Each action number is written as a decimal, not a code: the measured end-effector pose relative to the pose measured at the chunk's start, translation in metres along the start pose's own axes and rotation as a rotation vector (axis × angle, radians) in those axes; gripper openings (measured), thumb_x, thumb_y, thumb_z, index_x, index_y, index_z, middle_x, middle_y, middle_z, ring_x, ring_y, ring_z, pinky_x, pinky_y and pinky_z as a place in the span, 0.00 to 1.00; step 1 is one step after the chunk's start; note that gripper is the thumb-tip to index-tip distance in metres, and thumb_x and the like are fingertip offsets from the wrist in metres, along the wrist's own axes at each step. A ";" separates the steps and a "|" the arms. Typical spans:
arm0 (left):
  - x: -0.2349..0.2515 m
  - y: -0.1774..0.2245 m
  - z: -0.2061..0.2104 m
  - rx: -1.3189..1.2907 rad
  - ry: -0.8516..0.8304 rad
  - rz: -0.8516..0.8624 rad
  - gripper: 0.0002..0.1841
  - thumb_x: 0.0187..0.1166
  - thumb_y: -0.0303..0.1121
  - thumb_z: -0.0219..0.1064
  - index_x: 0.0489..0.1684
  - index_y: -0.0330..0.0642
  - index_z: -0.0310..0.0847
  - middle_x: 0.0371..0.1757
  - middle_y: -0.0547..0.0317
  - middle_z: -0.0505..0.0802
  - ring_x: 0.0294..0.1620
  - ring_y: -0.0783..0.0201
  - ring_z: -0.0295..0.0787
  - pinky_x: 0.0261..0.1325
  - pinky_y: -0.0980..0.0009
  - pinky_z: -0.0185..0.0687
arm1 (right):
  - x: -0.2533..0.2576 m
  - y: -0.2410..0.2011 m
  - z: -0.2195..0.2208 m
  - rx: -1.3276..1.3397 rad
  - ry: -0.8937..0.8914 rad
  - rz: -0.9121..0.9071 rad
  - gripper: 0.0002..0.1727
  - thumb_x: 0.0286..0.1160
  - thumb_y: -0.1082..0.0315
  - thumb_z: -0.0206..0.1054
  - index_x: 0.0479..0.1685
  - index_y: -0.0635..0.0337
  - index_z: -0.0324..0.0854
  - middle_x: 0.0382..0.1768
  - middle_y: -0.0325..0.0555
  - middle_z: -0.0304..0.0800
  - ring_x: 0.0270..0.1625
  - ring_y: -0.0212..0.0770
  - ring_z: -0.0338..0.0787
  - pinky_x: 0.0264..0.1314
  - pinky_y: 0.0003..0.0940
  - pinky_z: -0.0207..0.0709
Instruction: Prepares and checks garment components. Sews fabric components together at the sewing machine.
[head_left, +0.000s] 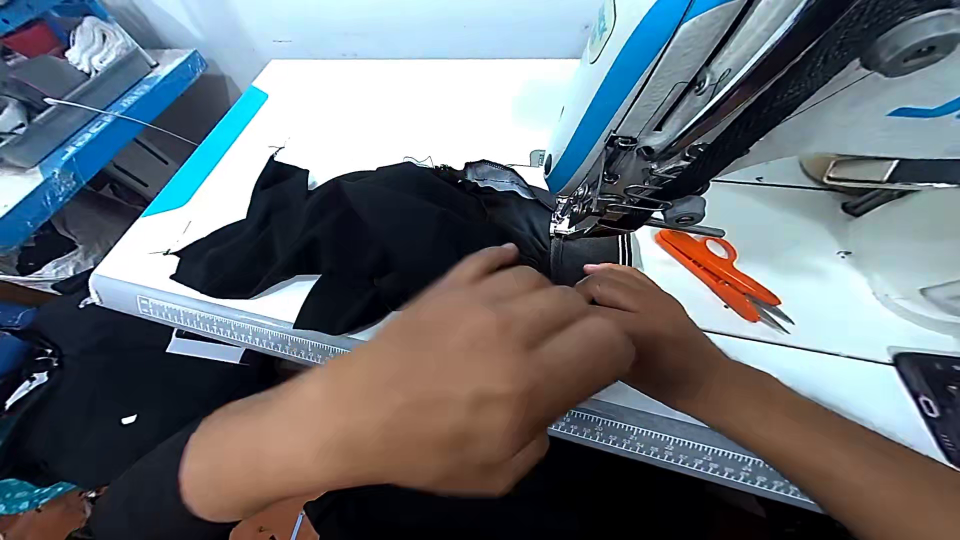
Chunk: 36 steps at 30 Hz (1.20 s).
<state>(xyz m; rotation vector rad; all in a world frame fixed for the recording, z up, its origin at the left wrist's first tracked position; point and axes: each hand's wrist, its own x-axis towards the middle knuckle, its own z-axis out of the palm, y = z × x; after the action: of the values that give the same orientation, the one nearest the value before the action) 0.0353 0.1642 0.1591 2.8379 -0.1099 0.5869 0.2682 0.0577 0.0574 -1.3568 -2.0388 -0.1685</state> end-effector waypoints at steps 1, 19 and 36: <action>0.002 -0.004 0.021 0.096 -0.018 0.001 0.15 0.77 0.37 0.64 0.61 0.51 0.85 0.56 0.59 0.91 0.69 0.54 0.85 0.79 0.35 0.67 | 0.001 0.000 0.001 0.033 0.019 0.013 0.13 0.75 0.56 0.65 0.30 0.52 0.88 0.31 0.36 0.87 0.47 0.36 0.89 0.67 0.38 0.78; 0.017 -0.038 0.031 -0.356 -0.109 0.044 0.15 0.83 0.36 0.59 0.34 0.38 0.89 0.41 0.58 0.91 0.52 0.66 0.88 0.60 0.67 0.84 | -0.007 -0.011 -0.006 -0.062 -0.120 -0.116 0.15 0.70 0.72 0.58 0.41 0.49 0.92 0.40 0.39 0.87 0.56 0.43 0.87 0.71 0.44 0.79; -0.006 -0.115 0.074 0.101 -0.158 -0.116 0.25 0.90 0.48 0.46 0.79 0.59 0.81 0.84 0.60 0.80 0.88 0.50 0.70 0.80 0.25 0.58 | -0.014 0.030 -0.029 0.165 -0.347 -0.109 0.19 0.85 0.64 0.50 0.42 0.50 0.91 0.65 0.29 0.92 0.80 0.33 0.80 0.85 0.33 0.68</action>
<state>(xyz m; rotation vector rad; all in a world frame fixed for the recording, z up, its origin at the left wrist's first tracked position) 0.0718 0.2575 0.0660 2.9611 0.0587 0.3529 0.3104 0.0477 0.0637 -1.2383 -2.3551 0.1983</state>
